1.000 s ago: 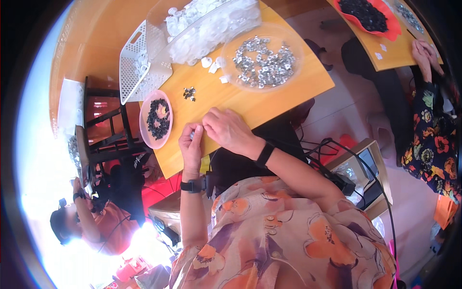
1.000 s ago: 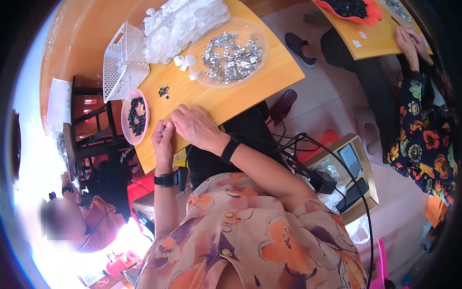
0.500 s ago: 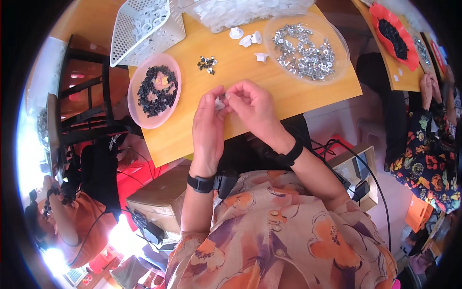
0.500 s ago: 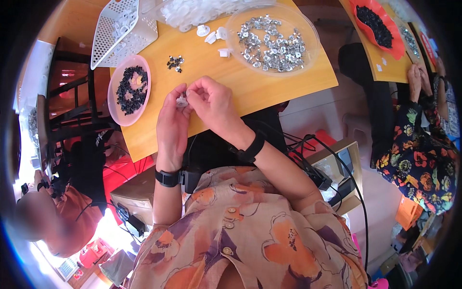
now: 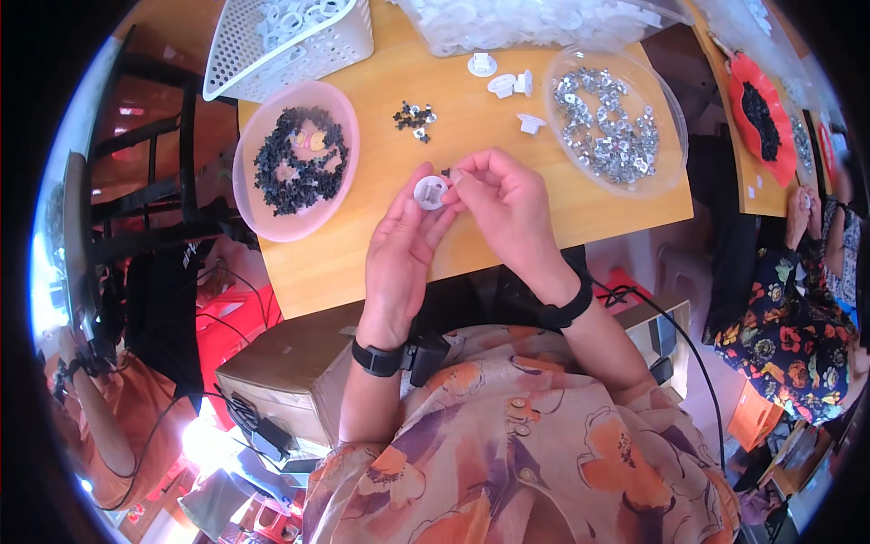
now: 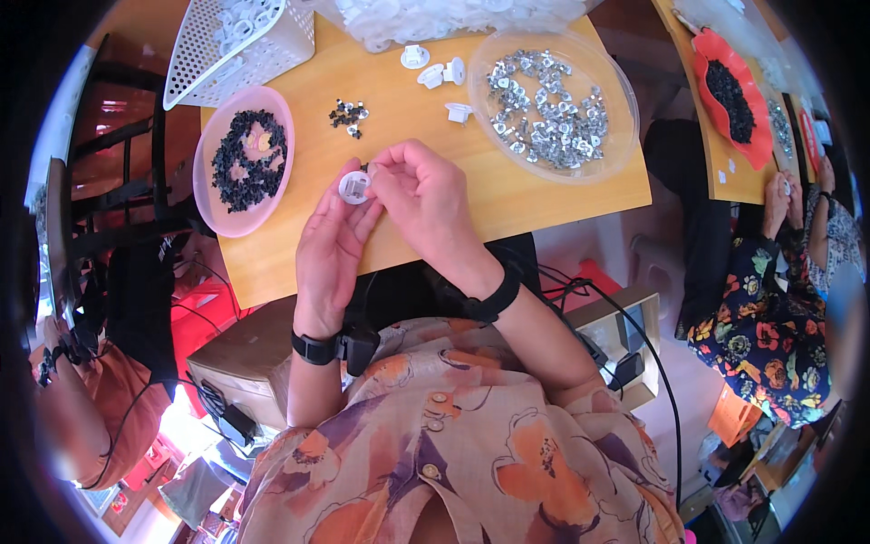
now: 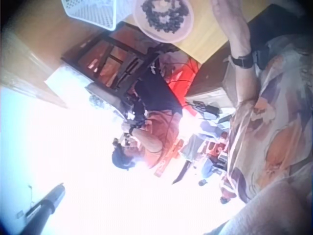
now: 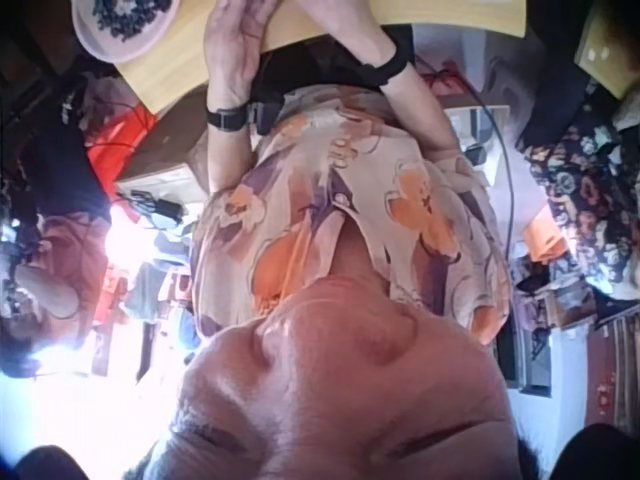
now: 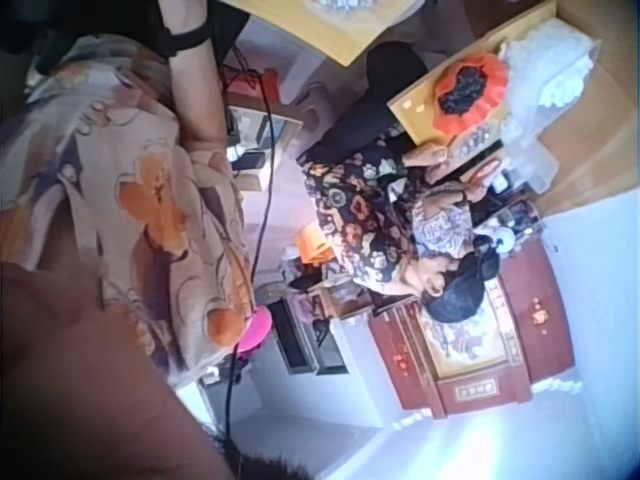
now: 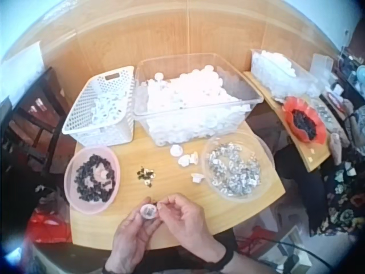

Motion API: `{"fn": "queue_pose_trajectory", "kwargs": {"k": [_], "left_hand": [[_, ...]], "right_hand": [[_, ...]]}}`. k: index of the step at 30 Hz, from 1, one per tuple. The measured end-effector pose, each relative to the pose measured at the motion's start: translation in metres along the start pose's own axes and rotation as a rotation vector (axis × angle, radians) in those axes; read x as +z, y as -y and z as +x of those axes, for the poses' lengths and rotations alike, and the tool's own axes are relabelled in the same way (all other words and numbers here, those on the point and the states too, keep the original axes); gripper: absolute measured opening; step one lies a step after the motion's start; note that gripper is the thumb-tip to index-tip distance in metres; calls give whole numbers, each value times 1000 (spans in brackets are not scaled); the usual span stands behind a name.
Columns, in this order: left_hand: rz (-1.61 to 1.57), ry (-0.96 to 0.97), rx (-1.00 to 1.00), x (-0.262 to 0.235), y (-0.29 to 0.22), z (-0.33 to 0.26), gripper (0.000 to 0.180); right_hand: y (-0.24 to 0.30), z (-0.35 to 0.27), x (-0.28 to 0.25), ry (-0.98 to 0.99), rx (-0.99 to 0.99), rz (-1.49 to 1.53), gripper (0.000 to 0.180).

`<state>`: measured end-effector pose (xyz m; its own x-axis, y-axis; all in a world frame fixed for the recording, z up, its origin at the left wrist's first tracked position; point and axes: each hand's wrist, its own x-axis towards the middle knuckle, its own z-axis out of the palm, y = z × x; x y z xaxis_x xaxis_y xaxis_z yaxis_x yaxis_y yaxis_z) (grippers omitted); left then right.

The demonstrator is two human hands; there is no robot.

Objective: Assembling small plastic components by hand at a workshop table.

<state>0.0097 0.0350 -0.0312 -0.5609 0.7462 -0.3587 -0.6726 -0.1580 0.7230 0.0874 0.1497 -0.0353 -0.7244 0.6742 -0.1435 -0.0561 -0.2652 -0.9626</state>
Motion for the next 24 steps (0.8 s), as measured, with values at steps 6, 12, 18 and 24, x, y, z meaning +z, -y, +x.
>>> {"fn": "queue_pose_trajectory", "kwargs": {"k": [6, 12, 18, 24], "left_hand": [[18, 1, 10, 0, 0, 2, 44], [-14, 27, 49, -7, 4, 3, 39], [20, 28, 81, -8, 9, 4, 36], [33, 16, 107, -8, 9, 3, 35]], "right_hand": [[6, 0, -1, 12, -16, -42, 13], [7, -2, 4, -32, -408, -420, 10], [2, -6, 8, -32, -435, -474, 11], [4, -5, 10, -24, -534, -551, 11]]}}
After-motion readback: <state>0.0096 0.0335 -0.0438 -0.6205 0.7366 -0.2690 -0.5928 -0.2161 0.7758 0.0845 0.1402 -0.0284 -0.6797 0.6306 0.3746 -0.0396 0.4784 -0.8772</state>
